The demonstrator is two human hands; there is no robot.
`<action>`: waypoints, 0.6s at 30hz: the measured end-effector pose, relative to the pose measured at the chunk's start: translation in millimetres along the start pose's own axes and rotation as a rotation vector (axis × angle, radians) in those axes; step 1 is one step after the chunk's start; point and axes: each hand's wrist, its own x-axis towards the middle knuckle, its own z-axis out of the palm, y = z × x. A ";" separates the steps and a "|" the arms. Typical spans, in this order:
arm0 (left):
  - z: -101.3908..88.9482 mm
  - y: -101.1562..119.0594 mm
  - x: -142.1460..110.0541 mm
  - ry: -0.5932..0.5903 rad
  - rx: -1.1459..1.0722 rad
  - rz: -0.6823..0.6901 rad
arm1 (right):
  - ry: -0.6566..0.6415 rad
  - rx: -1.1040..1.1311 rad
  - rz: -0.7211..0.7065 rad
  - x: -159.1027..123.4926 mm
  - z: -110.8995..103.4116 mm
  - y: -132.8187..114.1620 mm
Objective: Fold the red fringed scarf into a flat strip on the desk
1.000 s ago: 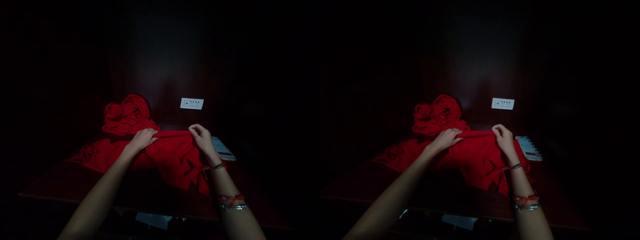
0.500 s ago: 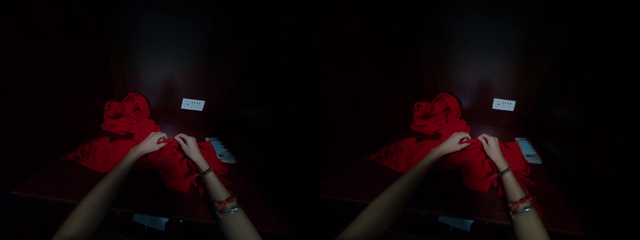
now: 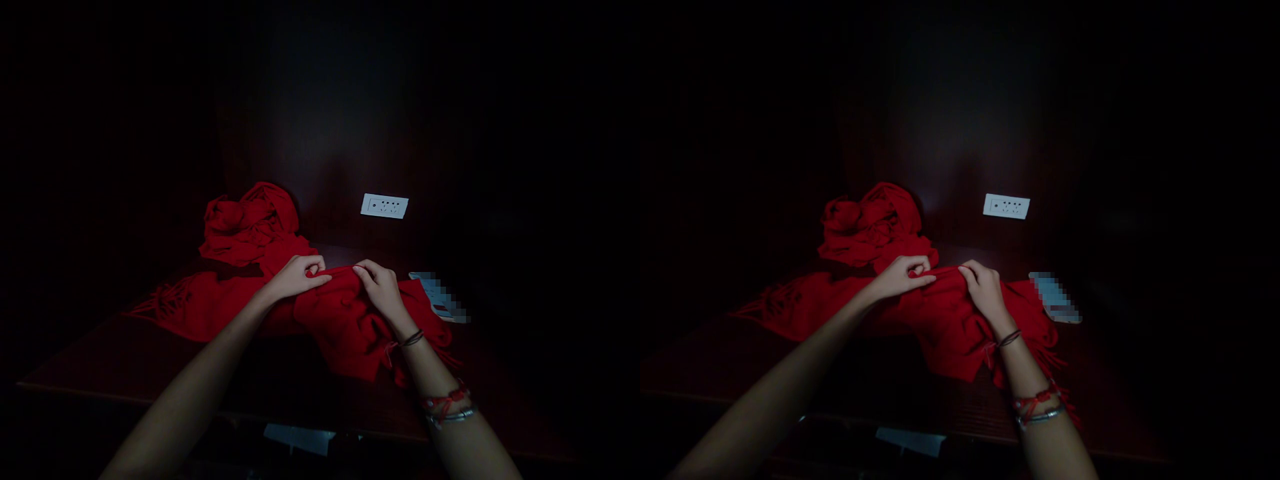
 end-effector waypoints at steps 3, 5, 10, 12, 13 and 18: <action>-3.5 3.8 -0.6 -0.060 -0.036 0.115 | -0.061 0.055 -0.011 1.2 -1.5 1.2; -4.8 4.8 -0.7 -0.119 -0.136 0.154 | -0.081 0.076 -0.058 1.7 -1.8 1.4; -10.5 -4.4 -2.1 -0.186 -0.189 0.034 | 0.030 0.058 -0.016 -0.6 1.6 -2.3; -13.1 -9.7 -2.9 -0.129 -0.095 0.021 | 0.005 0.050 0.004 0.4 0.5 -3.2; -13.7 -11.7 -2.8 -0.092 -0.054 0.015 | -0.037 0.048 0.005 2.5 -2.4 -1.5; -4.6 -13.6 13.5 0.009 -0.015 -0.027 | -0.083 -0.210 0.258 25.7 -48.9 53.4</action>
